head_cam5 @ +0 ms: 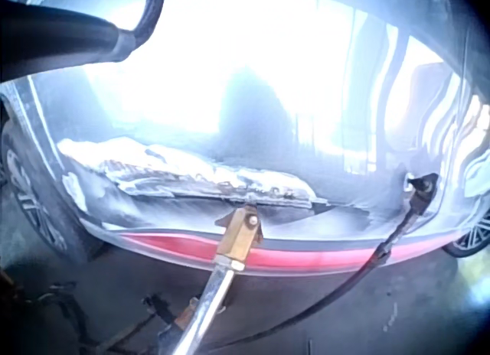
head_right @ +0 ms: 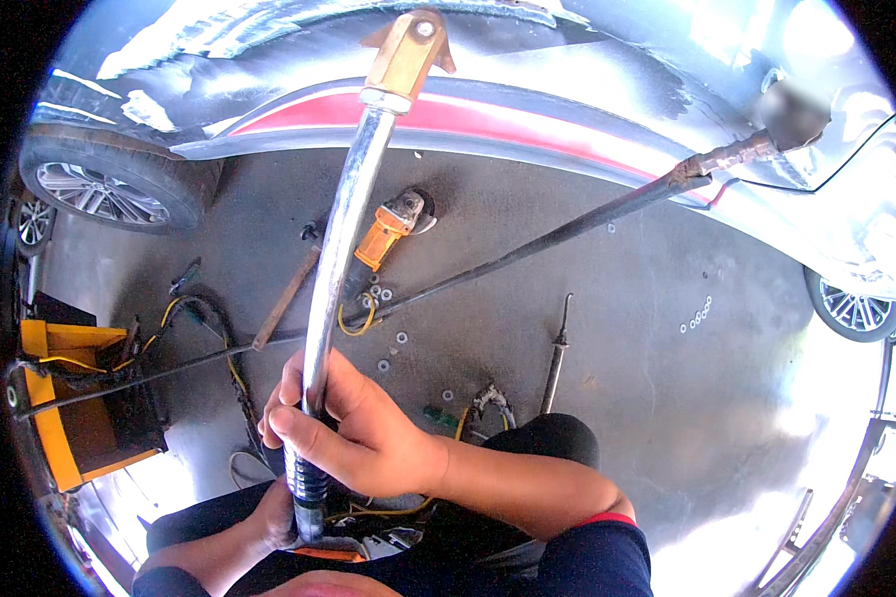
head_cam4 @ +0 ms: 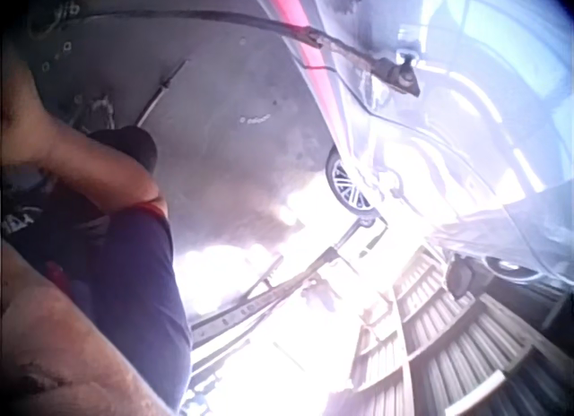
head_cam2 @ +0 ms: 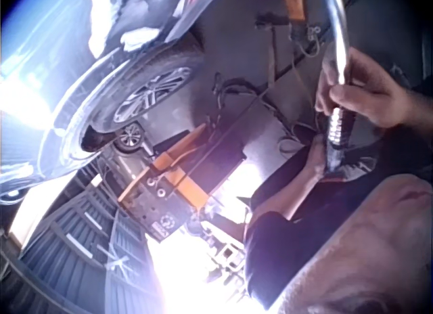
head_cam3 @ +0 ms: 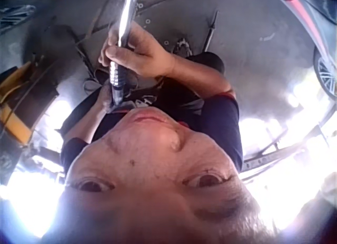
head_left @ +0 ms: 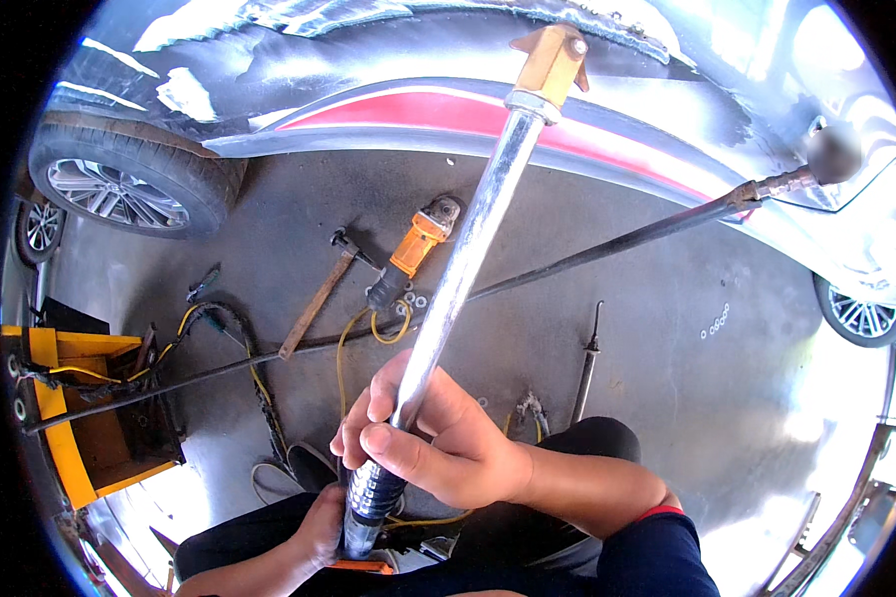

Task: The person uses a dent puller to pull out a dent on the side of a car, repeated several times while sitting on the floor.

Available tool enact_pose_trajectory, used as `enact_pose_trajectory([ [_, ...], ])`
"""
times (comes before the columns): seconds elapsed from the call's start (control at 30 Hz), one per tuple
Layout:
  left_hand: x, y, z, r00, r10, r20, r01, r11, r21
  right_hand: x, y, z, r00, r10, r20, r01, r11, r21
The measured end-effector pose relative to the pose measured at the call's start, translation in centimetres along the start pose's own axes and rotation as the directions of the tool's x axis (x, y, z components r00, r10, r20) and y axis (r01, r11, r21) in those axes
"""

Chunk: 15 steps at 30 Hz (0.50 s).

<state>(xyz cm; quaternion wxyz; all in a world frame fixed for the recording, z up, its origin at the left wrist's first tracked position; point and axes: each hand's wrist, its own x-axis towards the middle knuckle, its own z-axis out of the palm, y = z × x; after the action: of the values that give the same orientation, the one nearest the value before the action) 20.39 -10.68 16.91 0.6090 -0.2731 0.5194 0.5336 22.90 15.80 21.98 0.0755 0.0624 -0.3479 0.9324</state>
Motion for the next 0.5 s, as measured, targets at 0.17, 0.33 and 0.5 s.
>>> enact_pose_trajectory([
  [0.17, 0.02, -0.87, -0.06, 0.999, -0.028, 0.028, 0.028, 1.0, 0.01, -0.06, -0.1, -0.27, 1.0, 0.021, 0.016, -0.021, 1.0, -0.01],
  [0.33, 0.35, -0.59, -0.11, 0.999, -0.043, -0.012, 0.043, 0.998, -0.046, 0.02, -0.04, -0.11, 0.999, 0.047, 0.013, -0.047, 0.999, -0.011],
  [0.5, 0.63, -1.15, -0.76, 0.999, -0.04, -0.012, 0.04, 0.999, 0.028, 0.05, -0.18, -0.21, 1.0, 0.018, 0.014, -0.018, 0.999, -0.03],
])
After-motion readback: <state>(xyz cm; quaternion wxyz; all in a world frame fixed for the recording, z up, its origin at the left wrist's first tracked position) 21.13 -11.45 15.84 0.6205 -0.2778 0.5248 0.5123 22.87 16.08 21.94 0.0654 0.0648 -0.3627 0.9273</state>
